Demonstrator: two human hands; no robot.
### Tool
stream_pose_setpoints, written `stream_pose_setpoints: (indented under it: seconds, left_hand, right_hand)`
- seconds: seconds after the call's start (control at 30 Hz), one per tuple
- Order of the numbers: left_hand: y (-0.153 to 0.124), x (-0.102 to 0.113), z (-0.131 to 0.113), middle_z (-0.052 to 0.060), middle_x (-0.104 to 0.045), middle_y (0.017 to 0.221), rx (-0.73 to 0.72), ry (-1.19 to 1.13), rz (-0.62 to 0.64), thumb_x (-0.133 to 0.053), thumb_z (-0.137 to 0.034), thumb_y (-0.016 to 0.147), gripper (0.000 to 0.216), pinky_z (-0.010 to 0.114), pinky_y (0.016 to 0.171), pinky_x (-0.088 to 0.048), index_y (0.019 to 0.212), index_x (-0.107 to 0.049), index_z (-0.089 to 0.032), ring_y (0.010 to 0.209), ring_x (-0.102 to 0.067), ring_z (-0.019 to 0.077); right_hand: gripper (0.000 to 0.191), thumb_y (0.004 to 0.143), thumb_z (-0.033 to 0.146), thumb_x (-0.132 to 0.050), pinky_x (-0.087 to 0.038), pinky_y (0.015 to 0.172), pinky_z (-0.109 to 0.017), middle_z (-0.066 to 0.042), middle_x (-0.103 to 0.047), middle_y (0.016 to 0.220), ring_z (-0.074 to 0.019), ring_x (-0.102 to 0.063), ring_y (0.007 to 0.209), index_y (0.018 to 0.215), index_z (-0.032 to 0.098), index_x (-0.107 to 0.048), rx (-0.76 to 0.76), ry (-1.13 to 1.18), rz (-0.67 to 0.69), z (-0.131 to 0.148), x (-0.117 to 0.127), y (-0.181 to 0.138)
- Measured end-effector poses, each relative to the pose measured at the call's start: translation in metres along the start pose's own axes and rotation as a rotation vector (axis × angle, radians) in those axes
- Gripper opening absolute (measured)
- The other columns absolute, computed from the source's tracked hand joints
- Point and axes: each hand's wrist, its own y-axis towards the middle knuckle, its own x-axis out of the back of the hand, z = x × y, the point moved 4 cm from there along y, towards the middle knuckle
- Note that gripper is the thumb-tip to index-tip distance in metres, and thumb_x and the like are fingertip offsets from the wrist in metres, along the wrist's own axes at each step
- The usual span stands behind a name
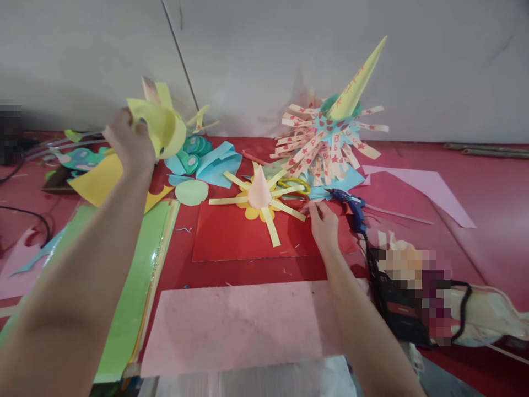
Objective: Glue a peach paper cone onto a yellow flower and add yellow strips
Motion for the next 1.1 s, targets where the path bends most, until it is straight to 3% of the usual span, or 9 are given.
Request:
stream_pose_setpoints:
  seconds: [0.13, 0.2, 0.33, 0.43, 0.53, 0.73, 0.9, 0.97, 1.1]
  left_hand:
    - [-0.035, -0.027, -0.019, 0.005, -0.064, 0.112, -0.28, 0.149, 0.445, -0.042, -0.011, 0.084, 0.033, 0.035, 0.098, -0.036, 0.111, -0.06, -0.015, 0.103, -0.055, 0.0177]
    - [-0.057, -0.04, -0.025, 0.005, -0.066, 0.107, -0.322, 0.257, 0.591, -0.051, -0.009, 0.078, 0.026, 0.051, 0.105, -0.023, 0.101, -0.063, -0.015, 0.104, -0.055, 0.0218]
    - [-0.089, -0.049, -0.046, 0.008, -0.067, 0.099, -0.424, 0.324, 0.605, -0.069, -0.018, 0.069, 0.02, 0.061, 0.106, -0.006, 0.088, -0.064, -0.016, 0.106, -0.055, 0.0301]
    - [-0.102, -0.045, -0.069, 0.009, -0.066, 0.096, -0.509, 0.184, 0.481, -0.057, -0.019, 0.079, 0.008, 0.054, 0.105, -0.022, 0.085, -0.063, -0.017, 0.097, -0.059, 0.0269]
    - [-0.115, -0.048, -0.086, 0.01, -0.065, 0.095, -0.525, 0.002, 0.477, -0.043, -0.023, 0.088, 0.019, 0.041, 0.091, -0.042, 0.09, -0.061, -0.017, 0.094, -0.06, 0.0245]
    - [-0.151, -0.059, -0.094, 0.008, -0.054, 0.124, -0.418, -0.929, 0.385, -0.022, -0.042, 0.095, 0.037, 0.034, 0.093, -0.044, 0.121, -0.043, -0.026, 0.112, -0.055, 0.018]
    - [-0.173, -0.079, -0.096, 0.009, -0.05, 0.129, -0.389, -0.937, 0.578, -0.062, -0.05, 0.075, 0.07, 0.039, 0.101, -0.039, 0.133, -0.031, -0.027, 0.121, -0.048, 0.0244]
    - [-0.174, -0.087, -0.095, 0.008, -0.056, 0.121, -0.328, -0.907, 0.66, -0.064, -0.043, 0.075, 0.074, 0.04, 0.098, -0.041, 0.137, -0.027, -0.027, 0.115, -0.052, 0.0244]
    - [-0.172, -0.091, -0.092, 0.007, -0.059, 0.114, -0.264, -0.912, 0.667, -0.064, -0.033, 0.075, 0.07, 0.039, 0.095, -0.043, 0.137, -0.03, -0.027, 0.108, -0.057, 0.0227]
  right_hand:
    - [0.031, 0.083, 0.043, -0.042, -0.045, 0.071, -0.03, -0.004, -0.069, 0.071, -0.0183, -0.062, 0.069, 0.07, 0.021, -0.058, 0.008, -0.01, -0.002, 0.001, 0.0, -0.001]
    - [0.03, 0.083, 0.042, -0.042, -0.045, 0.073, -0.03, -0.004, -0.069, 0.071, -0.0185, -0.062, 0.071, 0.07, 0.021, -0.058, 0.009, -0.009, 0.0, 0.001, 0.0, -0.001]
    - [0.029, 0.084, 0.041, -0.043, -0.045, 0.073, -0.029, -0.004, -0.069, 0.07, -0.0185, -0.062, 0.072, 0.071, 0.021, -0.059, 0.007, -0.016, 0.019, 0.0, 0.0, -0.001]
    - [0.03, 0.085, 0.042, -0.042, -0.045, 0.072, -0.029, -0.004, -0.069, 0.071, -0.0183, -0.062, 0.072, 0.071, 0.021, -0.059, 0.01, -0.028, 0.029, 0.0, 0.0, 0.0]
    - [0.031, 0.085, 0.043, -0.042, -0.045, 0.072, -0.029, -0.004, -0.069, 0.072, -0.0184, -0.062, 0.072, 0.071, 0.021, -0.059, 0.001, -0.03, 0.032, 0.0, -0.001, 0.0]
    - [0.031, 0.085, 0.042, -0.042, -0.046, 0.076, -0.032, -0.005, -0.07, 0.076, -0.0199, -0.063, 0.077, 0.079, 0.02, -0.063, 0.011, -0.051, 0.026, 0.0, -0.003, 0.0]
    - [0.033, 0.085, 0.034, -0.04, -0.047, 0.077, -0.034, -0.008, -0.069, 0.091, -0.0212, -0.061, 0.084, 0.101, 0.02, -0.065, 0.13, -0.14, -0.007, 0.019, -0.002, 0.008]
    - [0.034, 0.085, 0.028, -0.038, -0.046, 0.082, -0.036, -0.008, -0.068, 0.097, -0.0219, -0.059, 0.09, 0.103, 0.021, -0.066, 0.257, -0.211, 0.008, 0.033, -0.008, 0.022]
    - [0.039, 0.078, 0.015, -0.04, -0.042, 0.092, -0.041, -0.005, -0.067, 0.107, -0.0236, -0.059, 0.1, 0.106, 0.025, -0.065, 0.368, -0.21, 0.237, 0.049, -0.04, 0.073]
